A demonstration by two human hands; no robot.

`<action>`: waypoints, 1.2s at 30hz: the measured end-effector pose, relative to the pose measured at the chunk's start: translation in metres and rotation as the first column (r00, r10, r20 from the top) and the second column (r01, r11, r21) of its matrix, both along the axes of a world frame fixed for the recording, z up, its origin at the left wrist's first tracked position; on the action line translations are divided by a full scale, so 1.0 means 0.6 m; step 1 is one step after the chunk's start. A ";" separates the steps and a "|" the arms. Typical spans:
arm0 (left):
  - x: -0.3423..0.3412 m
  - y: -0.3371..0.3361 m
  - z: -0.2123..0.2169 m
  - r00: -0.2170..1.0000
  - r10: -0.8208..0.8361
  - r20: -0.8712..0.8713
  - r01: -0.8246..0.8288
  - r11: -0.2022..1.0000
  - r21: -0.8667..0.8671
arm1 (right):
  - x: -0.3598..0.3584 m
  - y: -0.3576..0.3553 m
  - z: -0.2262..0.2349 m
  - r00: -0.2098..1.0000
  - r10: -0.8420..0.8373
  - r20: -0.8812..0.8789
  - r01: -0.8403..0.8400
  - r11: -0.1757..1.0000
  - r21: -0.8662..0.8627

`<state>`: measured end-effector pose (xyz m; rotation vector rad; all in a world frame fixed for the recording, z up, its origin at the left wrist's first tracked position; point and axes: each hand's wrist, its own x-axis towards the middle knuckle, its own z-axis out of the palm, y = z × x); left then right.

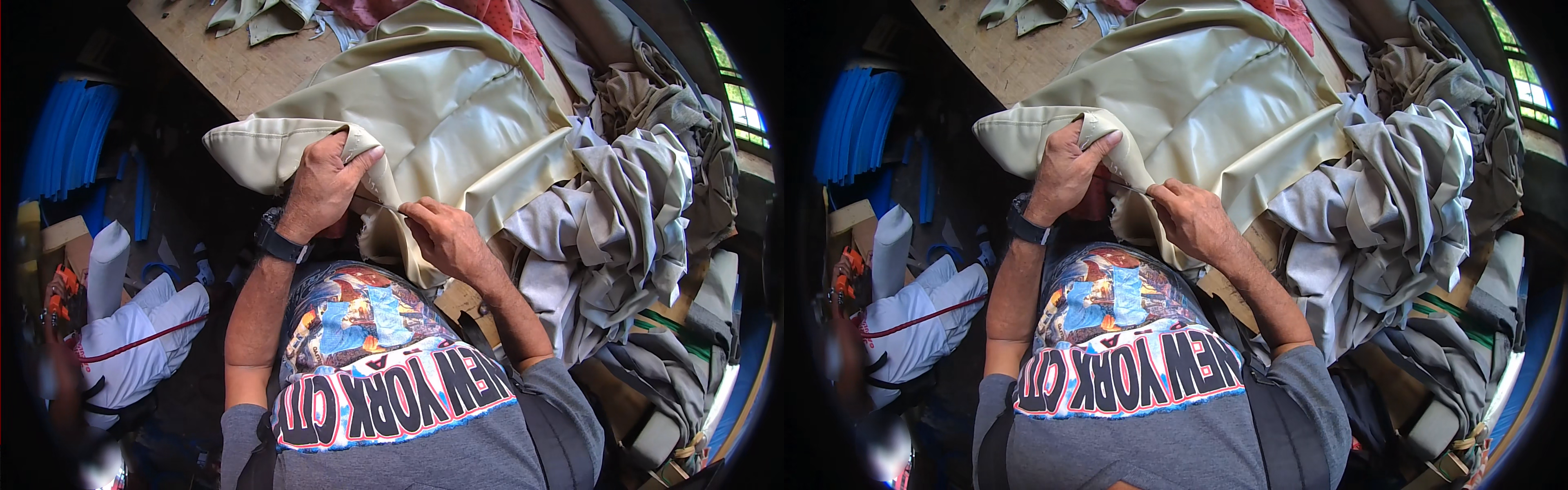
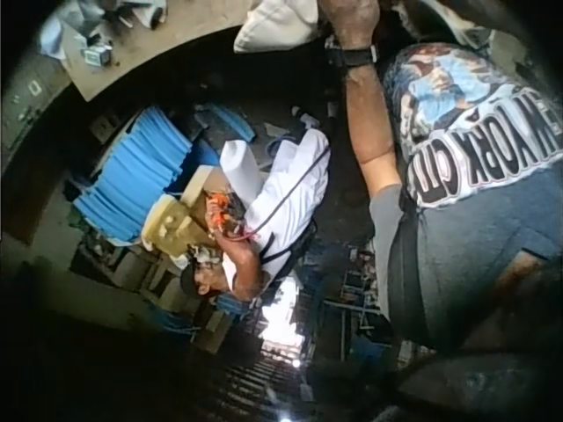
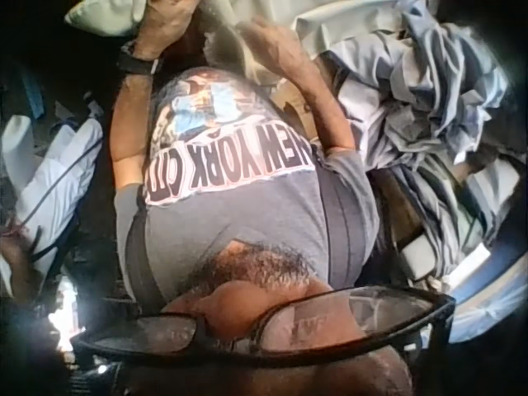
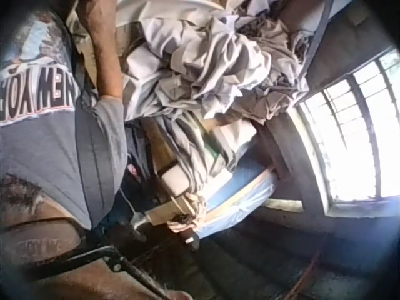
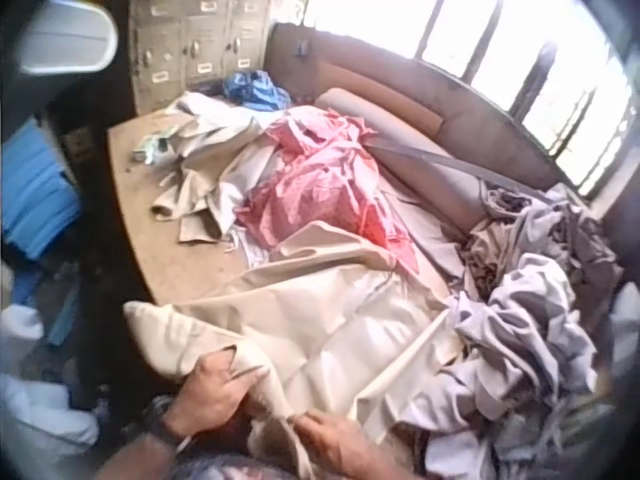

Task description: Cutting and trimming beige synthetic fabric with scissors on a large work table.

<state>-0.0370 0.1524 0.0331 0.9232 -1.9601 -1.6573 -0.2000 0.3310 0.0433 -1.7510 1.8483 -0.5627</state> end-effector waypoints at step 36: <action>0.166 0.077 -0.190 0.855 -0.496 0.152 0.401 0.818 0.412 | 0.134 0.204 -0.092 0.150 -0.847 0.510 0.833 0.386 0.396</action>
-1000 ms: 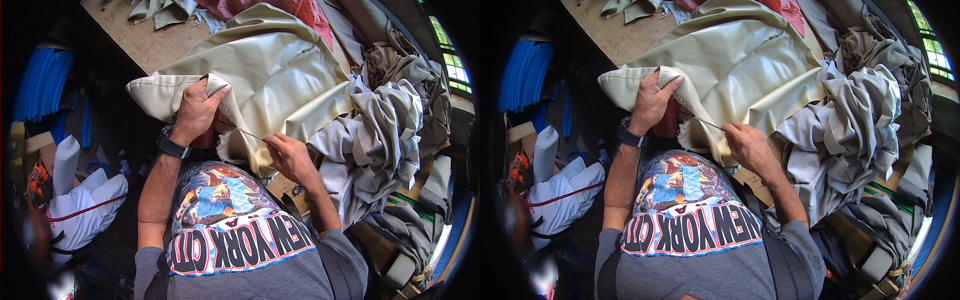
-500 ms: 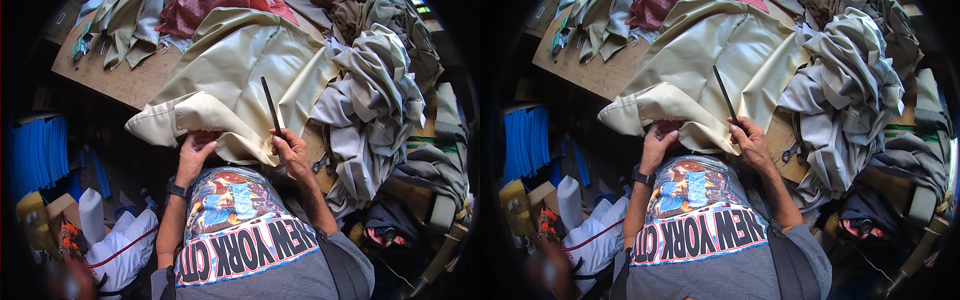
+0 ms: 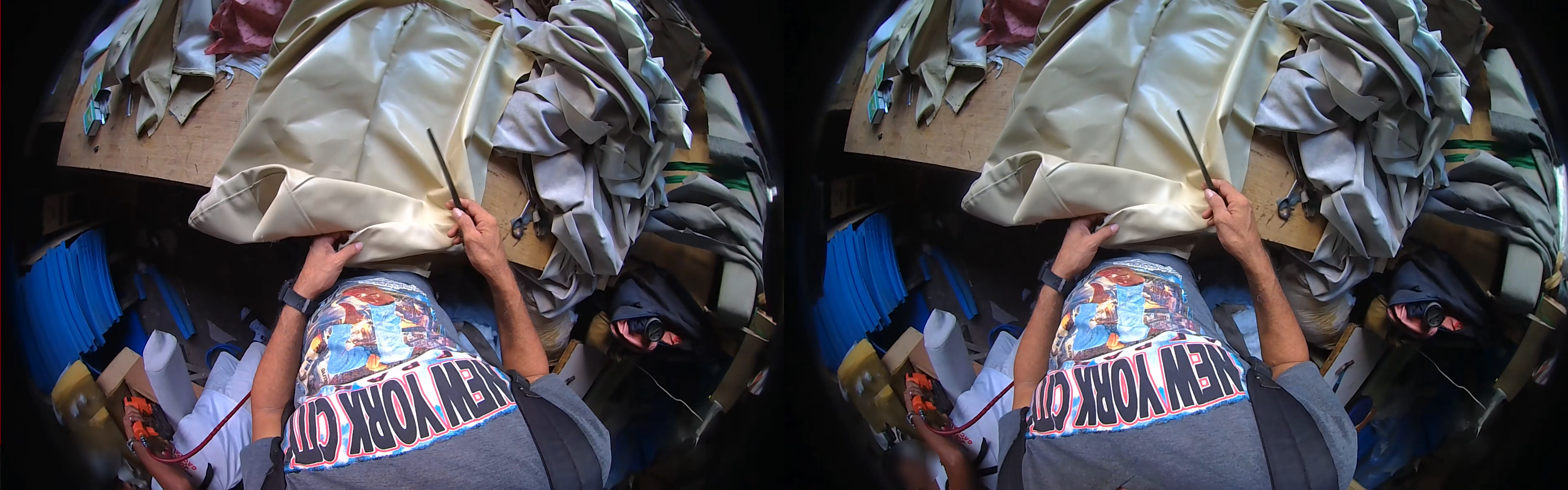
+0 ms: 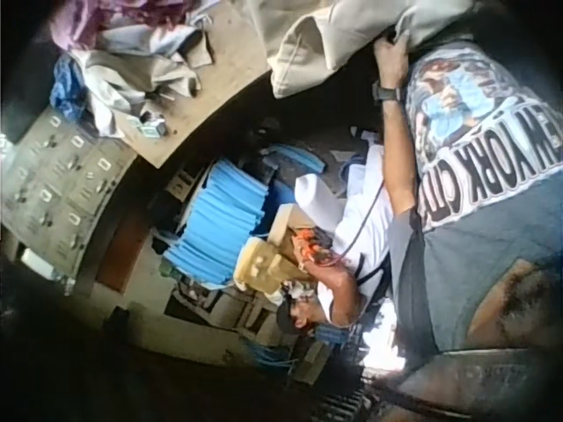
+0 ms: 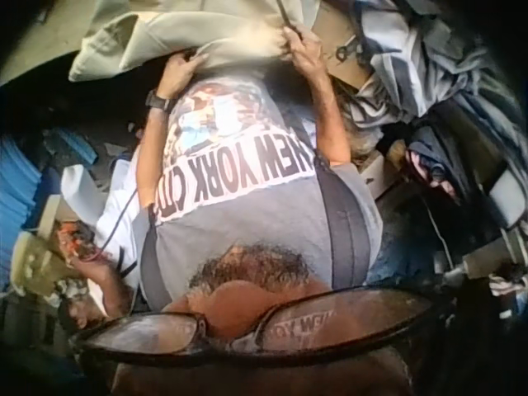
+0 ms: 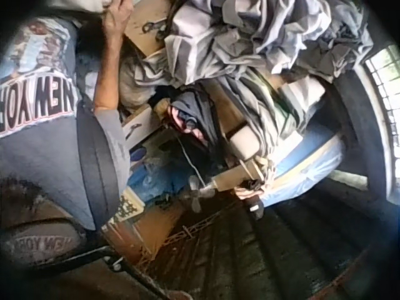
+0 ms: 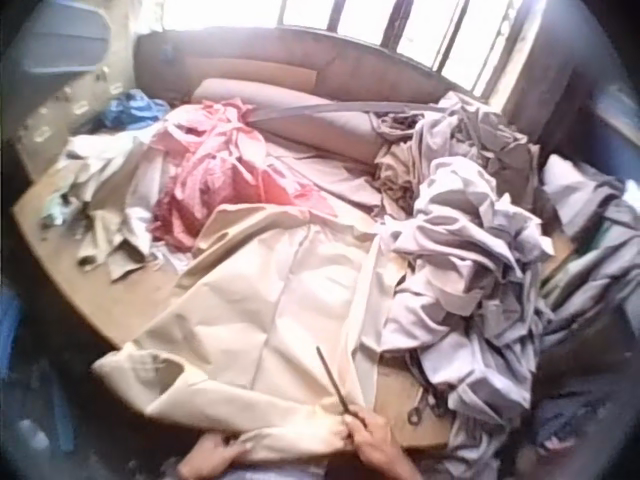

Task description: Cutting and trimming beige synthetic fabric with scissors on a large work table.

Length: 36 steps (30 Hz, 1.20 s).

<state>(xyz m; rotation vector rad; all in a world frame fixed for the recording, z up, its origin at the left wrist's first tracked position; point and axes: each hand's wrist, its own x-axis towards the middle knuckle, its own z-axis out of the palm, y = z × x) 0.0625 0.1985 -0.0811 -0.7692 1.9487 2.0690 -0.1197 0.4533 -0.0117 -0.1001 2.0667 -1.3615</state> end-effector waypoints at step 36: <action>-0.053 -0.022 0.006 0.979 0.188 0.076 -0.203 0.904 0.375 | -0.063 0.121 -0.052 0.774 -0.161 -0.612 0.239 0.970 0.046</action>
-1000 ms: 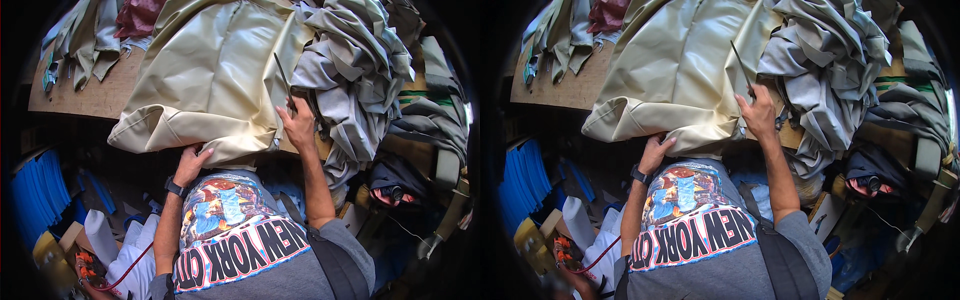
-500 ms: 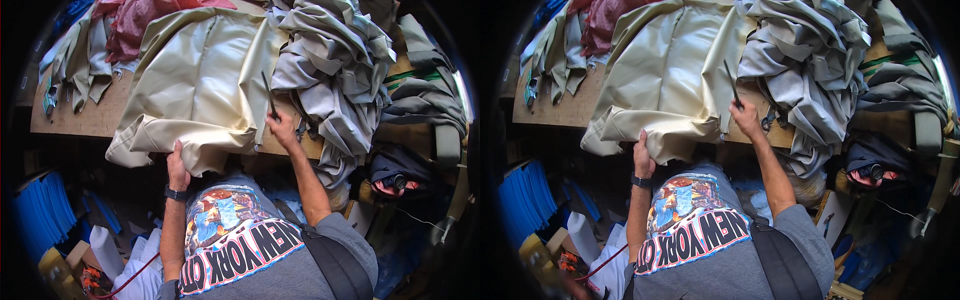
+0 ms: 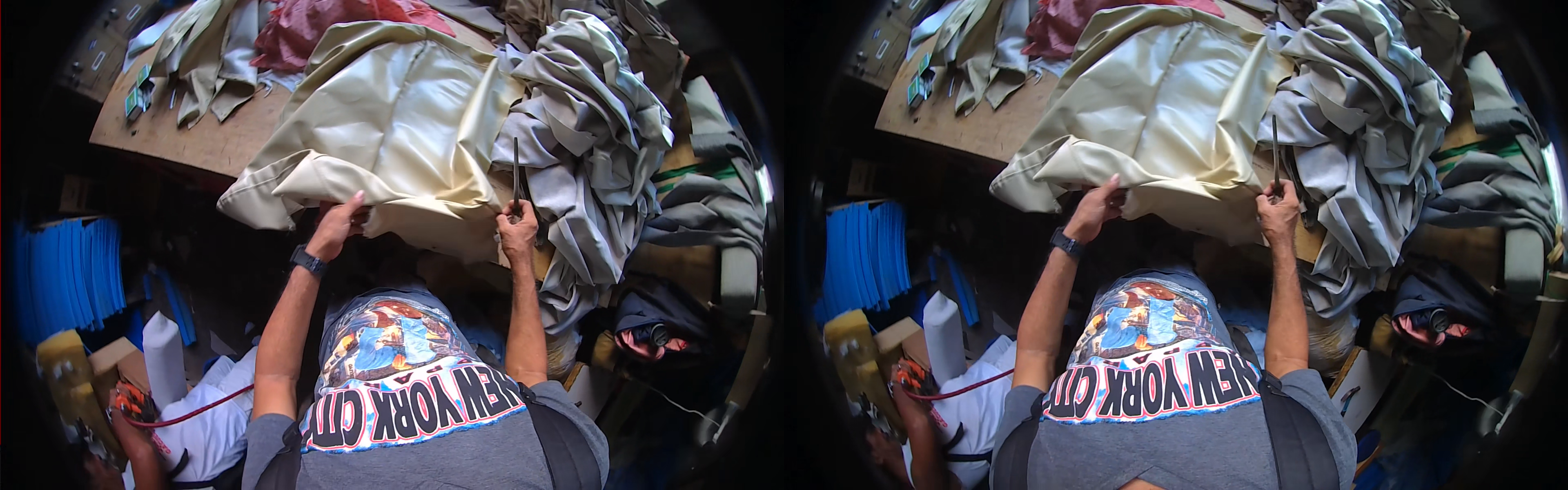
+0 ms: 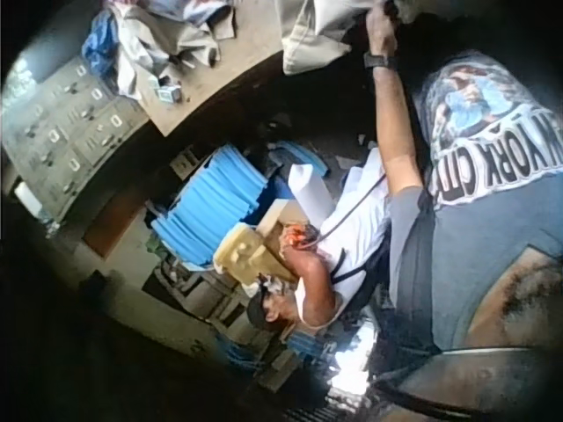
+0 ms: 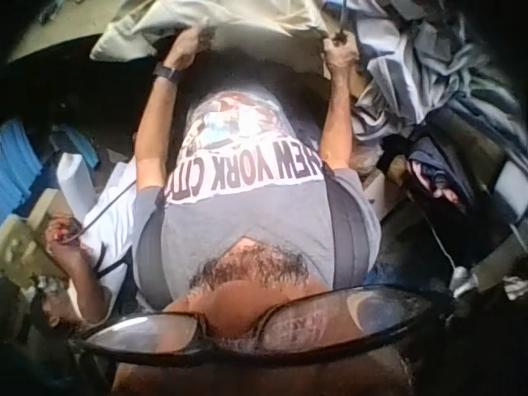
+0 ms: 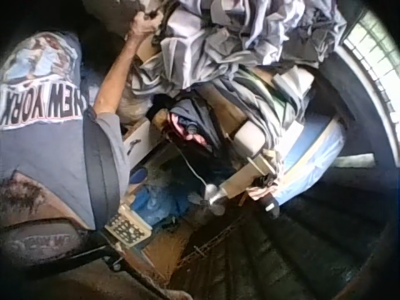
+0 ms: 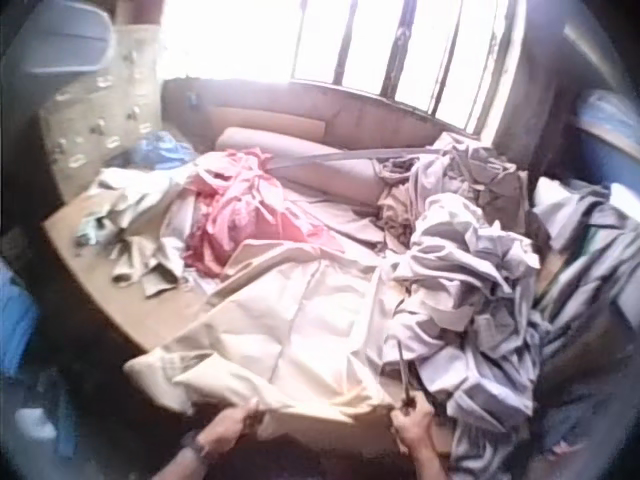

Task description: Cutting and trimming beige synthetic fabric with scissors on a large work table.

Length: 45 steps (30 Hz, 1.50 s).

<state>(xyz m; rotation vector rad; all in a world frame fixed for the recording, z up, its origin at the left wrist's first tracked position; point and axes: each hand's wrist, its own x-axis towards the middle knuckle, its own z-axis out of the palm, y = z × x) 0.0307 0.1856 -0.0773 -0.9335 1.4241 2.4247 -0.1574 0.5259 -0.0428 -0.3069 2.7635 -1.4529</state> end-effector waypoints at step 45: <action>0.050 0.078 -0.057 0.992 0.064 -0.113 -0.082 0.984 -0.161 | -0.058 0.066 -0.137 0.824 0.302 0.479 -0.297 0.951 -0.090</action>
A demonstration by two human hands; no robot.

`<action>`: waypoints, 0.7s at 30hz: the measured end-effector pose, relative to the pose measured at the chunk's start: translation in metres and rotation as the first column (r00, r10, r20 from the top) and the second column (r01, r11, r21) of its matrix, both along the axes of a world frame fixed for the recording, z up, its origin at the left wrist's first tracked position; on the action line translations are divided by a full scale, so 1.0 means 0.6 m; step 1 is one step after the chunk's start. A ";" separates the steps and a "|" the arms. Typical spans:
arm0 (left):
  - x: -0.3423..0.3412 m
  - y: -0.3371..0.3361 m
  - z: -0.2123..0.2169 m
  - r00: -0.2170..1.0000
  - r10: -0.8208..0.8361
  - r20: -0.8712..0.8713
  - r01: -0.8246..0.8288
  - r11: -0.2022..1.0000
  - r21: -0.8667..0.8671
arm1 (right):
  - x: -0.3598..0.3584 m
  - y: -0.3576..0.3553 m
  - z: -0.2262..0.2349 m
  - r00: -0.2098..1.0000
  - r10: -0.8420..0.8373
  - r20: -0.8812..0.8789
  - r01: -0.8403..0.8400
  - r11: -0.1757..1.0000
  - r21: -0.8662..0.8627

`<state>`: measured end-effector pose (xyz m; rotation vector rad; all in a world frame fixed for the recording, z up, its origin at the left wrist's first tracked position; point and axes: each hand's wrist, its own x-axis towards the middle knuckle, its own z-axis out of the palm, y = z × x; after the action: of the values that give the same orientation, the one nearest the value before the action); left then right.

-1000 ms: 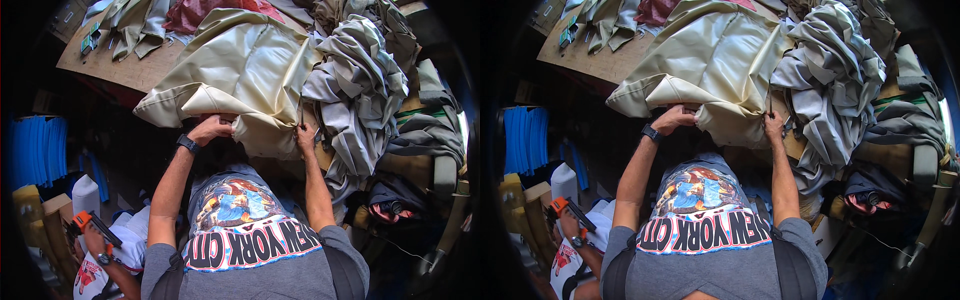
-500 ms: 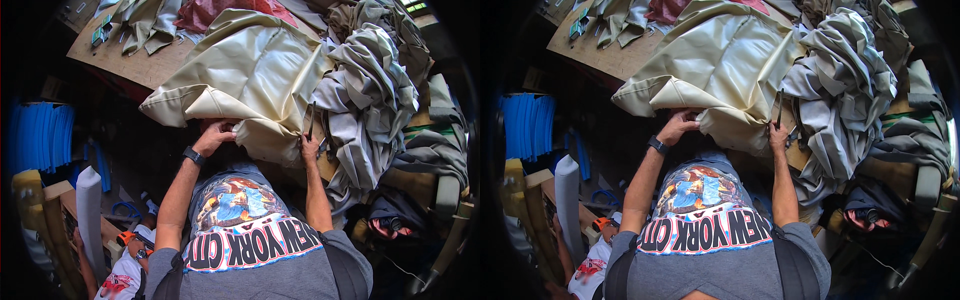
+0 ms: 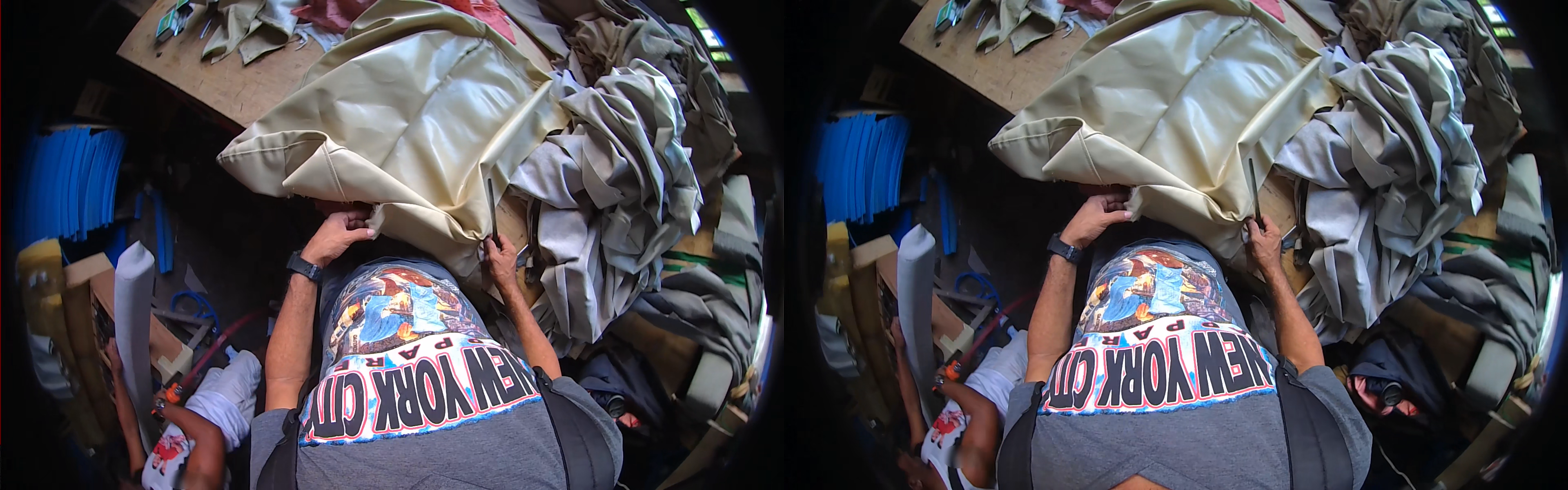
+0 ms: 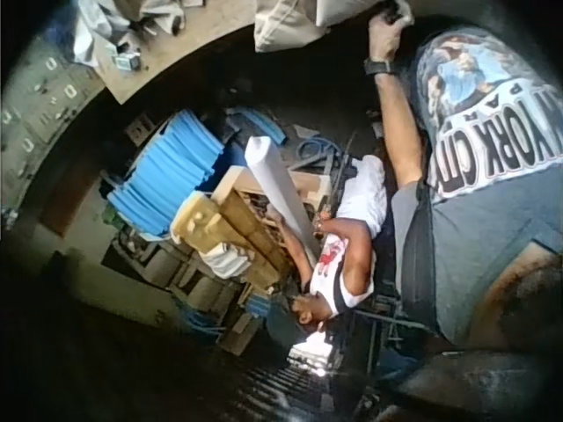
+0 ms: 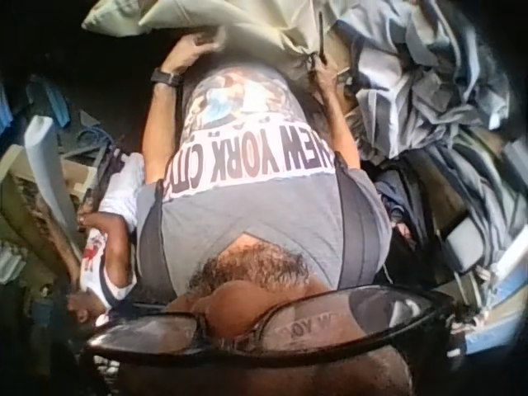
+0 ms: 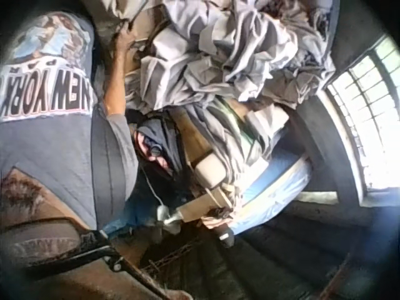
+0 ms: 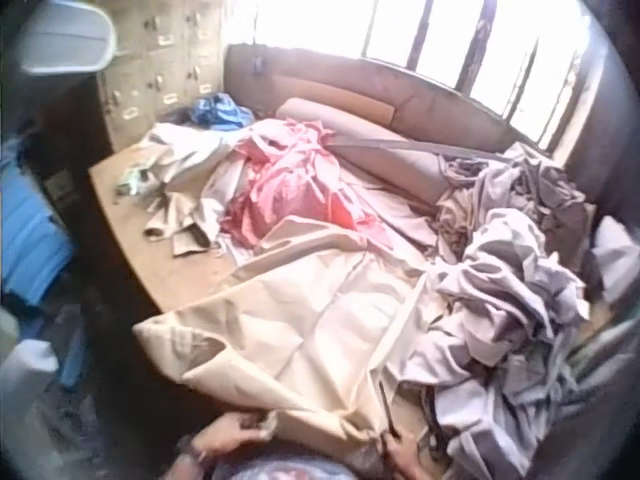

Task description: Cutting and trimming beige synthetic fabric with scissors on a large work table.

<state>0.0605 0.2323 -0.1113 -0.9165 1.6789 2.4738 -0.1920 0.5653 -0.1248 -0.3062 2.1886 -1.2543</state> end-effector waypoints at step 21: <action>0.017 0.123 -0.082 0.825 0.551 -0.129 -0.565 0.795 -0.219 | -0.075 -0.040 0.130 0.596 0.480 -0.644 -0.327 0.877 0.351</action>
<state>0.0707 0.3063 -0.1604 -1.5958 2.0104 2.6733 -0.2370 0.5413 -0.0468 -1.3389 2.6164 -0.6829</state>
